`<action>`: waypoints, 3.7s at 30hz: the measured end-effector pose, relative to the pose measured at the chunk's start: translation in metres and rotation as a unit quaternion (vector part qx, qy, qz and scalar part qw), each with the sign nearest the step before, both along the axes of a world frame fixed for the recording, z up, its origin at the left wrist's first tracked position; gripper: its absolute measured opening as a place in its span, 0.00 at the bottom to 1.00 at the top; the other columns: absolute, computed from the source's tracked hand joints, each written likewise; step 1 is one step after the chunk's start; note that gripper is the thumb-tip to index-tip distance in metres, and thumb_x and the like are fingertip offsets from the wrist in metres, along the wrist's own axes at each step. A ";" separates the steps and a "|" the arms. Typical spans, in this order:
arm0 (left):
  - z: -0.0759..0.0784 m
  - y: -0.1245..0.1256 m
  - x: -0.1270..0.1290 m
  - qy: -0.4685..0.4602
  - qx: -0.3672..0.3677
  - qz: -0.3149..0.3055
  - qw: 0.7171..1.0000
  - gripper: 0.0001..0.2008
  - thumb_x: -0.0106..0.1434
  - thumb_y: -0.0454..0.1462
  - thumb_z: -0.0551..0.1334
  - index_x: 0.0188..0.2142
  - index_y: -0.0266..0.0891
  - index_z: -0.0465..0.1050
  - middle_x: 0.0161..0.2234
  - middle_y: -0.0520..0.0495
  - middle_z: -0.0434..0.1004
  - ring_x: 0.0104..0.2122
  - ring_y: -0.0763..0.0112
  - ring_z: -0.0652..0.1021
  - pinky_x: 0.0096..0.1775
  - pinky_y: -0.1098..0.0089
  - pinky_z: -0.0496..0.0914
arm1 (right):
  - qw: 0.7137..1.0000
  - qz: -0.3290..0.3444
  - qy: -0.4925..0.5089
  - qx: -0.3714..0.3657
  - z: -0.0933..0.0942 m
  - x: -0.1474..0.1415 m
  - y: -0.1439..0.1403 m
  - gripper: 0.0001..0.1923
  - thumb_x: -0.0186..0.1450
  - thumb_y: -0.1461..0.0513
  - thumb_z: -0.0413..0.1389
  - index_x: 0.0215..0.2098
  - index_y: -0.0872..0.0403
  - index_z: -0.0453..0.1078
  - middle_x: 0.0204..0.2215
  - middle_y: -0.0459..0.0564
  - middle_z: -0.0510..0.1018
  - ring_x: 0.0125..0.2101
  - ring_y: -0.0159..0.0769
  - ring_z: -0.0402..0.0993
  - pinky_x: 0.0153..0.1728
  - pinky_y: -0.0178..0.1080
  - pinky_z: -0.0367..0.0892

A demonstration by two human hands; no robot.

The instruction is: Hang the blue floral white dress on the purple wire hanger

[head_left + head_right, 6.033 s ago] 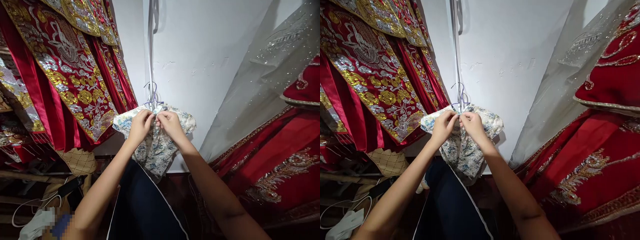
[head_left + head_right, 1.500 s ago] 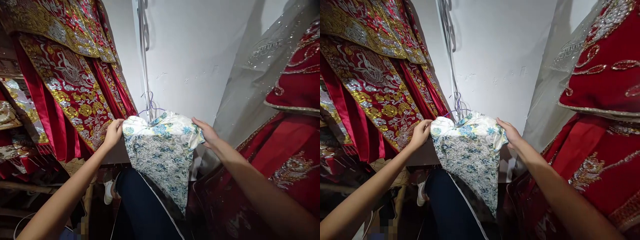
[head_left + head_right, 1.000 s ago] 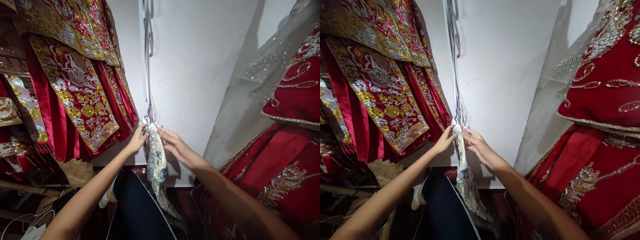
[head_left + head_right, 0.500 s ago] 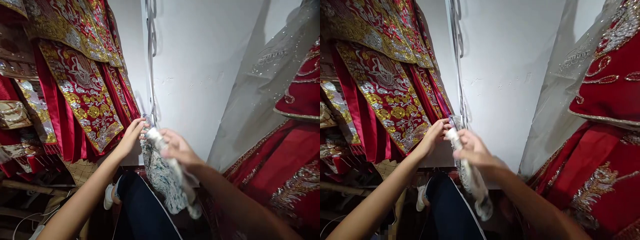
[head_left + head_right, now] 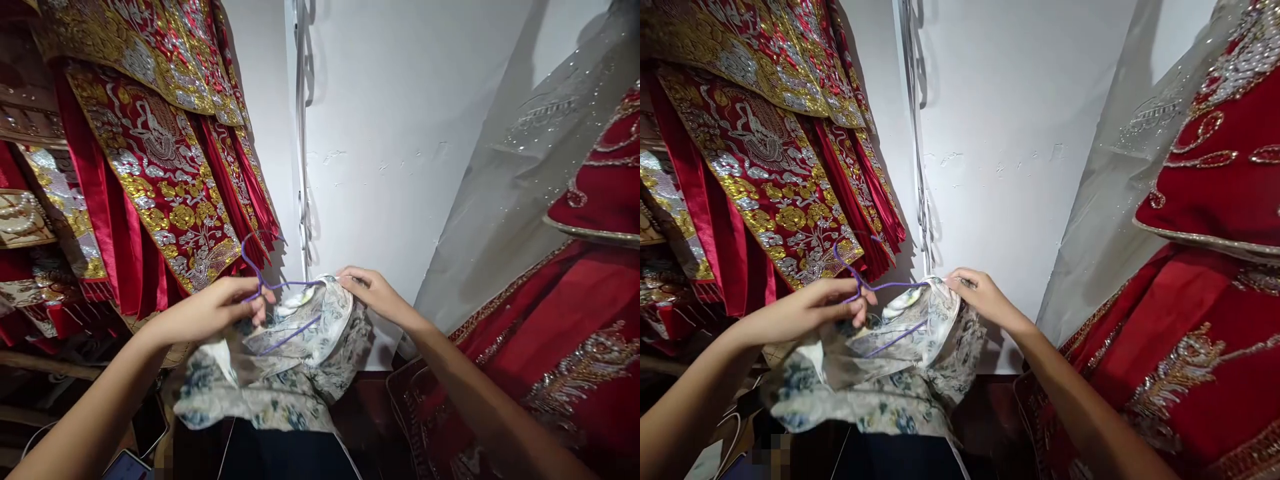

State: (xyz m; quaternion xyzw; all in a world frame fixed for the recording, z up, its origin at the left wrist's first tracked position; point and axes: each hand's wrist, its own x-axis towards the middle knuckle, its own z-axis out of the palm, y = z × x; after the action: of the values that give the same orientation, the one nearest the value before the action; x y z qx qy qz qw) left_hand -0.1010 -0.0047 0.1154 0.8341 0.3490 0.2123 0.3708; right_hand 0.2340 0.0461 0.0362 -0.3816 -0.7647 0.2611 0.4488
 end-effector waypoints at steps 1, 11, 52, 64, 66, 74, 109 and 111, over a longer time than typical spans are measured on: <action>-0.001 0.012 -0.003 -0.016 0.031 0.031 0.999 0.12 0.69 0.44 0.56 0.44 0.43 0.75 0.35 0.46 0.79 0.35 0.65 0.79 0.39 0.65 0.74 | 0.999 0.022 0.002 -0.033 0.003 0.002 -0.001 0.18 0.67 0.47 0.55 0.33 0.52 0.76 0.33 0.50 0.78 0.38 0.43 0.74 0.42 0.42 0.67; -0.033 0.053 0.019 -0.104 0.484 0.317 0.809 0.19 0.66 0.41 0.60 0.55 0.44 0.65 0.56 0.39 0.66 0.60 0.54 0.66 0.62 0.52 0.61 | 0.944 -0.082 0.306 -0.091 0.044 0.005 0.057 0.20 0.51 0.45 0.69 0.28 0.53 0.77 0.25 0.52 0.81 0.29 0.46 0.78 0.31 0.44 0.72; -0.179 -0.005 0.092 -0.469 -0.020 0.328 0.820 0.15 0.65 0.48 0.62 0.31 0.38 0.67 0.25 0.55 0.63 0.25 0.77 0.65 0.30 0.77 0.61 | 0.933 -0.040 0.272 -0.231 -0.126 -0.123 -0.042 0.23 0.66 0.43 0.52 0.26 0.52 0.66 0.20 0.43 0.69 0.21 0.31 0.63 0.24 0.35 0.57; -0.221 -0.011 0.108 -0.386 -0.034 0.251 0.887 0.15 0.64 0.38 0.63 0.50 0.41 0.71 0.46 0.42 0.77 0.49 0.60 0.77 0.51 0.64 0.69 | 0.929 -0.076 0.272 -0.238 -0.138 -0.114 -0.059 0.16 0.64 0.56 0.53 0.21 0.52 0.58 0.15 0.38 0.59 0.15 0.26 0.54 0.19 0.32 0.51; -0.221 -0.014 0.111 -0.375 -0.032 0.249 0.892 0.14 0.64 0.37 0.63 0.49 0.40 0.70 0.43 0.43 0.77 0.46 0.61 0.78 0.50 0.64 0.69 | 0.934 -0.065 0.245 -0.251 -0.136 -0.111 -0.062 0.16 0.63 0.57 0.53 0.20 0.52 0.59 0.14 0.38 0.59 0.14 0.26 0.53 0.17 0.32 0.50; -0.214 -0.024 0.113 -0.342 0.002 0.276 0.898 0.06 0.65 0.35 0.58 0.41 0.40 0.70 0.32 0.50 0.74 0.34 0.68 0.76 0.38 0.71 0.68 | 0.944 -0.050 0.199 -0.259 -0.122 -0.112 -0.072 0.13 0.65 0.57 0.54 0.27 0.55 0.72 0.12 0.40 0.64 0.14 0.26 0.57 0.18 0.32 0.52; -0.184 -0.002 0.094 -0.171 0.114 0.125 0.971 0.11 0.67 0.32 0.52 0.40 0.43 0.72 0.38 0.44 0.74 0.38 0.63 0.74 0.40 0.67 0.67 | 0.933 -0.016 0.330 -0.139 0.021 -0.104 0.016 0.10 0.61 0.57 0.56 0.27 0.56 0.71 0.15 0.42 0.69 0.15 0.24 0.59 0.15 0.29 0.53; -0.153 0.009 0.092 -0.229 0.137 0.149 0.952 0.13 0.70 0.35 0.52 0.50 0.43 0.71 0.40 0.44 0.75 0.41 0.62 0.75 0.44 0.65 0.68 | 0.939 -0.019 0.316 -0.132 0.021 -0.103 0.010 0.10 0.61 0.57 0.55 0.26 0.55 0.69 0.14 0.42 0.68 0.15 0.25 0.59 0.16 0.29 0.53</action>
State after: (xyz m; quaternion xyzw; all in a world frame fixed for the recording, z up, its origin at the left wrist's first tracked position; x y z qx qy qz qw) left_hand -0.0092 0.0038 -0.0379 0.7444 0.3424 0.4964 0.2867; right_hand 0.1313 0.0566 0.0570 -0.3501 -0.5348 0.4580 0.6177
